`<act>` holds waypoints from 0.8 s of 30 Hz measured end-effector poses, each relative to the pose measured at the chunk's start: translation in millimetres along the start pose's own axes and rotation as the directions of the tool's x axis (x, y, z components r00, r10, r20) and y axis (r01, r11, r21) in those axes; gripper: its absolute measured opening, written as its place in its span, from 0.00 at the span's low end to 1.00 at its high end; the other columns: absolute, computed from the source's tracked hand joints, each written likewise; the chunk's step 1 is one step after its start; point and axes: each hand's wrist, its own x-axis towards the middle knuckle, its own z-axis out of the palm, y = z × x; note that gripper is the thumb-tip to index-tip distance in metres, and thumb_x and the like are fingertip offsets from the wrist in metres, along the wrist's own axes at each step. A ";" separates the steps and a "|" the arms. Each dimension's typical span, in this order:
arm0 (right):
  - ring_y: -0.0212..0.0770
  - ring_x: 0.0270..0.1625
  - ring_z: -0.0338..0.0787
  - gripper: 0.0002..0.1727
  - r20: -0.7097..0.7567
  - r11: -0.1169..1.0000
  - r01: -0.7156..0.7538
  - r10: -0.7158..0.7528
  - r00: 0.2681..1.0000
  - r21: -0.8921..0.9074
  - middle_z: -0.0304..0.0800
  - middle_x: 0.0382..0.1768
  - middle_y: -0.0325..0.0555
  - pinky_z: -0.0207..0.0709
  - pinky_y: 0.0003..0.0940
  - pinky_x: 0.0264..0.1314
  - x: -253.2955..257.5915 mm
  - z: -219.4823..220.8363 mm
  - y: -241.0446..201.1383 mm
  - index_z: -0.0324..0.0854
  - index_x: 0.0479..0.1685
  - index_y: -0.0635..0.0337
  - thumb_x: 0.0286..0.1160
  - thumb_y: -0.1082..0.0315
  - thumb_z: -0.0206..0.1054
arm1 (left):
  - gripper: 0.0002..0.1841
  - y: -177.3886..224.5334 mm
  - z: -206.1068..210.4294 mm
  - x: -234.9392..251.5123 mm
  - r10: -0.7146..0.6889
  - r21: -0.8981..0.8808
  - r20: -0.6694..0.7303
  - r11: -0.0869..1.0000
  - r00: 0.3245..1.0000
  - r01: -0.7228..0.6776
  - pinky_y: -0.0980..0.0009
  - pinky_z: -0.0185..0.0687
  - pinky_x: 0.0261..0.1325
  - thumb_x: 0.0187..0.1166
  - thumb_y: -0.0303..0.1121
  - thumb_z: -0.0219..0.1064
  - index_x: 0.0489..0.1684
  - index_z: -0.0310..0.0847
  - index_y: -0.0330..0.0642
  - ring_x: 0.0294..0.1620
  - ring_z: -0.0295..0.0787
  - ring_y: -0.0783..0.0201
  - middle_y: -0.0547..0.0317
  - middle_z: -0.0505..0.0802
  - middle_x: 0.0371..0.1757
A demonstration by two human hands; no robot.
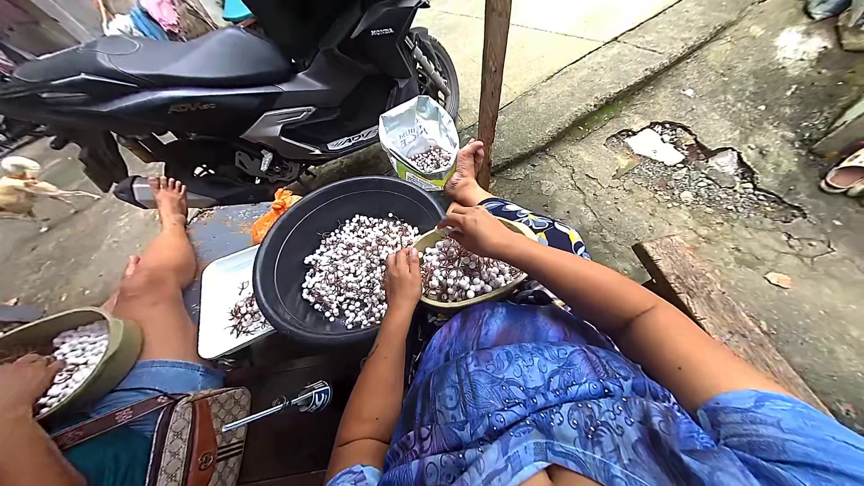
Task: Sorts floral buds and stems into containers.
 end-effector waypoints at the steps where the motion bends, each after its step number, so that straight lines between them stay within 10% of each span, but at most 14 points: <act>1: 0.55 0.56 0.92 0.13 -0.028 0.999 0.016 -0.015 0.999 0.046 0.92 0.52 0.55 0.82 0.59 0.65 -1.0 -4.4 -2.2 0.90 0.57 0.59 0.76 0.73 0.70 | 0.26 -2.2 2.2 -0.6 0.002 0.006 0.004 1.000 1.000 -0.002 0.40 0.74 0.73 0.95 0.46 0.44 0.73 0.79 0.37 0.71 0.81 0.38 0.34 0.82 0.71; 6: 0.49 0.50 0.91 0.11 0.203 0.979 -0.034 -0.008 0.979 0.202 0.91 0.50 0.57 0.84 0.47 0.61 -16.2 -49.5 -37.4 0.88 0.57 0.66 0.79 0.76 0.68 | 0.28 3.1 3.5 -8.5 0.023 0.013 0.097 1.000 0.995 -0.025 0.40 0.65 0.81 0.95 0.46 0.41 0.75 0.78 0.36 0.82 0.73 0.39 0.36 0.77 0.81; 12: 0.43 0.44 0.93 0.09 0.675 0.961 -0.035 -0.167 0.719 0.275 0.94 0.43 0.52 0.85 0.44 0.58 -14.6 -86.7 -46.1 0.90 0.52 0.67 0.76 0.80 0.70 | 0.27 0.7 6.4 -6.9 0.037 -0.018 0.085 0.999 0.996 -0.036 0.39 0.66 0.80 0.95 0.47 0.42 0.72 0.80 0.37 0.81 0.73 0.39 0.37 0.77 0.80; 16: 0.56 0.52 0.93 0.14 0.285 0.988 -0.116 0.084 0.955 0.100 0.93 0.50 0.60 0.82 0.59 0.63 41.3 -95.1 2.1 0.86 0.61 0.67 0.80 0.75 0.66 | 0.27 -2.1 6.7 -5.2 0.035 -0.037 0.097 0.999 0.995 -0.032 0.39 0.67 0.79 0.95 0.48 0.42 0.73 0.80 0.40 0.81 0.73 0.40 0.38 0.76 0.82; 19: 0.58 0.73 0.84 0.30 -0.088 0.947 -0.277 0.294 0.952 0.164 0.80 0.76 0.61 0.73 0.57 0.78 80.1 -113.2 24.9 0.68 0.86 0.57 0.84 0.68 0.63 | 0.28 -6.1 7.3 -5.2 0.037 -0.054 0.110 0.998 0.993 -0.031 0.40 0.66 0.81 0.95 0.49 0.41 0.75 0.78 0.41 0.83 0.71 0.41 0.38 0.74 0.84; 24: 0.46 0.61 0.91 0.17 -0.132 0.938 -0.201 0.245 0.961 0.281 0.89 0.63 0.55 0.80 0.47 0.70 64.8 -95.0 25.4 0.82 0.67 0.64 0.83 0.72 0.63 | 0.28 -12.2 3.7 -3.7 0.076 -0.109 0.116 0.992 0.990 -0.064 0.39 0.65 0.82 0.96 0.49 0.42 0.75 0.78 0.39 0.84 0.70 0.40 0.36 0.74 0.83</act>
